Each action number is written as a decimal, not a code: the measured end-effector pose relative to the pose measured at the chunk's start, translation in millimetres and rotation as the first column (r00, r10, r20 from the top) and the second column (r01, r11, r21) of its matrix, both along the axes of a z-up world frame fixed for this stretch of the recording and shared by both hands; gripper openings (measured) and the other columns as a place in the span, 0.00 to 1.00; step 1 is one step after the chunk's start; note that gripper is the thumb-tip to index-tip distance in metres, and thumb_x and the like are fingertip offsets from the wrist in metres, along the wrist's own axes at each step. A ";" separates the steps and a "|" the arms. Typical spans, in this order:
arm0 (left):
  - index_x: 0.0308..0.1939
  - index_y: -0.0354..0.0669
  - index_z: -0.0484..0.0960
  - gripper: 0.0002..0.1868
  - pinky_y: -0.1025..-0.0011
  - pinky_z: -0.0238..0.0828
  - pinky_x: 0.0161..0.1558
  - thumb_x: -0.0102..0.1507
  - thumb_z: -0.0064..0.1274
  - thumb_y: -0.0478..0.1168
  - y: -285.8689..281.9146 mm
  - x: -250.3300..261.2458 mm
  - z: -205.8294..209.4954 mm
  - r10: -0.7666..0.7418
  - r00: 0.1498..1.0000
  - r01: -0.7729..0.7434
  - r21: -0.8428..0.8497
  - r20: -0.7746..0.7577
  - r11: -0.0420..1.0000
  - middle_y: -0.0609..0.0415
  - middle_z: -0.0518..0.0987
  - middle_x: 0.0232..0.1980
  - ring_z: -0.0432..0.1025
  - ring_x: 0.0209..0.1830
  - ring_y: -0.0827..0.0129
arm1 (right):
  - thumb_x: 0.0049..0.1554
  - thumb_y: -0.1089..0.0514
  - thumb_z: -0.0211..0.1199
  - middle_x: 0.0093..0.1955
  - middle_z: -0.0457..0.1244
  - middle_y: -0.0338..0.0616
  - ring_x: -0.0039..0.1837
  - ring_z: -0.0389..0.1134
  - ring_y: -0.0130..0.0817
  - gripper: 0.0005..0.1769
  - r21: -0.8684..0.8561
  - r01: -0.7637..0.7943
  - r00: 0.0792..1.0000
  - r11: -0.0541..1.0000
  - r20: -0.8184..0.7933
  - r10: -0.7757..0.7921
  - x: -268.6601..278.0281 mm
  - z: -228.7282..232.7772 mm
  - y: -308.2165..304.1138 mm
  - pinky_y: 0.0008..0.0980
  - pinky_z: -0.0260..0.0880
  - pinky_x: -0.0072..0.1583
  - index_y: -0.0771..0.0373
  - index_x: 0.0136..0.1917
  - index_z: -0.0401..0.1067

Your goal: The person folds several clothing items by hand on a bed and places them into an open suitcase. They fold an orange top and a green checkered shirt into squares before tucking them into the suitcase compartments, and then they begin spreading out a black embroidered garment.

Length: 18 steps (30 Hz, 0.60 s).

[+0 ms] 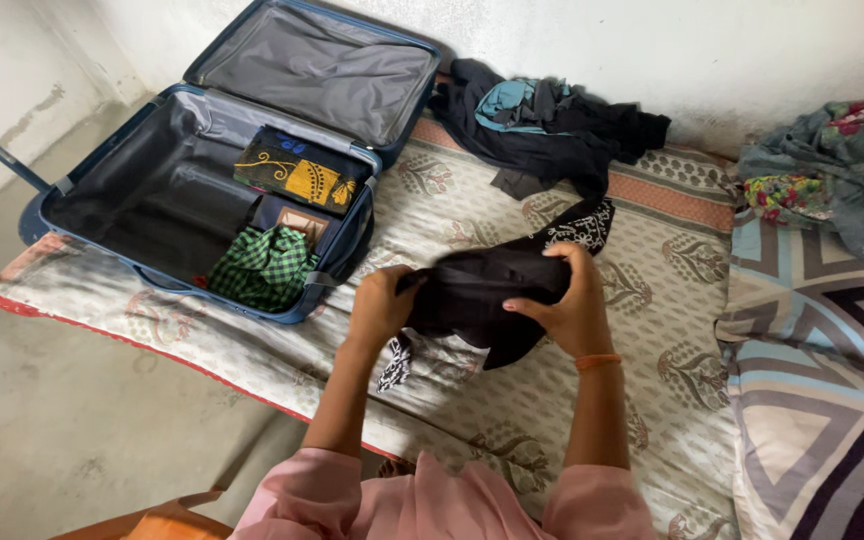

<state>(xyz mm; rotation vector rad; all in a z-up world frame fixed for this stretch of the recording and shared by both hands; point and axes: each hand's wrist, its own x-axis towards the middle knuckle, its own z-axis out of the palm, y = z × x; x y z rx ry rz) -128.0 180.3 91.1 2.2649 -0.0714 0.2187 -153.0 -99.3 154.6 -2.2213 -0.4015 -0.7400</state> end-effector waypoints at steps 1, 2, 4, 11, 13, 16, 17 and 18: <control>0.47 0.37 0.89 0.16 0.65 0.74 0.46 0.67 0.61 0.47 2.8 -0.5 0.6 -0.121 0.991 0.103 -0.248 -0.058 0.963 0.48 0.85 0.40 0.78 0.41 0.62 | 0.35 0.48 0.80 0.55 0.65 0.49 0.57 0.66 0.49 0.40 -0.170 0.067 0.988 0.983 0.149 -0.042 0.2 -6.8 -1.8 0.42 0.67 0.60 0.66 0.57 0.69; 0.46 0.35 0.88 0.16 0.68 0.73 0.46 0.66 0.61 0.47 6.1 0.1 5.1 -0.249 0.965 0.180 -0.481 -0.082 0.858 0.52 0.85 0.41 0.76 0.40 0.68 | 0.43 0.52 0.76 0.58 0.65 0.48 0.60 0.66 0.49 0.34 -0.124 0.171 0.973 0.977 0.178 -0.148 2.6 -15.6 -5.6 0.43 0.66 0.64 0.64 0.60 0.70; 0.46 0.31 0.87 0.17 0.70 0.69 0.45 0.67 0.61 0.46 8.2 -5.3 21.6 -0.474 0.878 0.336 -0.620 -0.066 0.709 0.58 0.82 0.40 0.71 0.39 0.75 | 0.59 0.59 0.69 0.63 0.66 0.48 0.67 0.67 0.49 0.22 -0.022 0.367 0.909 0.930 0.220 -0.354 8.0 -38.6 -19.8 0.43 0.66 0.71 0.59 0.66 0.70; 0.65 0.36 0.76 0.35 0.72 0.66 0.64 0.54 0.70 0.34 -14.8 -57.1 97.1 -0.875 0.477 0.827 -0.382 0.087 0.413 0.54 0.80 0.61 0.71 0.61 0.73 | 0.65 0.51 0.62 0.63 0.63 0.49 0.65 0.64 0.44 0.28 0.521 0.457 0.845 0.721 -0.002 -0.535 35.3 -145.2 -67.9 0.41 0.64 0.66 0.68 0.72 0.64; 0.67 0.37 0.75 0.38 0.71 0.63 0.69 0.53 0.70 0.31 -16.0 -61.9 108.7 -0.896 0.430 0.861 -0.349 0.114 0.369 0.52 0.78 0.67 0.70 0.68 0.71 | 0.67 0.46 0.53 0.63 0.66 0.37 0.64 0.66 0.30 0.24 0.809 0.425 0.905 0.405 -0.391 -0.169 38.3 -170.5 -79.4 0.33 0.66 0.63 0.61 0.70 0.68; 0.68 0.39 0.76 0.36 0.70 0.62 0.72 0.54 0.66 0.28 -11.0 -60.0 107.7 -0.859 0.490 0.829 -0.386 0.151 0.405 0.51 0.78 0.69 0.69 0.72 0.69 | 0.67 0.46 0.53 0.61 0.66 0.41 0.59 0.69 0.32 0.25 0.843 0.382 0.913 0.378 -0.408 -0.013 29.0 -193.7 -79.6 0.33 0.70 0.58 0.63 0.69 0.68; 0.67 0.39 0.77 0.34 0.70 0.62 0.72 0.55 0.64 0.27 -9.8 -54.5 103.1 -0.814 0.559 0.781 -0.434 0.161 0.450 0.52 0.78 0.69 0.69 0.71 0.69 | 0.66 0.46 0.54 0.61 0.67 0.42 0.58 0.69 0.33 0.26 0.831 0.376 0.912 0.409 -0.411 -0.002 28.8 -192.3 -78.8 0.34 0.70 0.57 0.63 0.70 0.68; 0.66 0.39 0.79 0.33 0.69 0.63 0.71 0.55 0.62 0.26 -7.8 -49.0 96.4 -0.764 0.624 0.727 -0.482 0.165 0.489 0.53 0.79 0.68 0.69 0.70 0.69 | 0.64 0.46 0.54 0.61 0.67 0.42 0.57 0.69 0.34 0.27 0.819 0.371 0.909 0.438 -0.417 0.009 25.8 -188.2 -77.1 0.34 0.70 0.56 0.62 0.71 0.68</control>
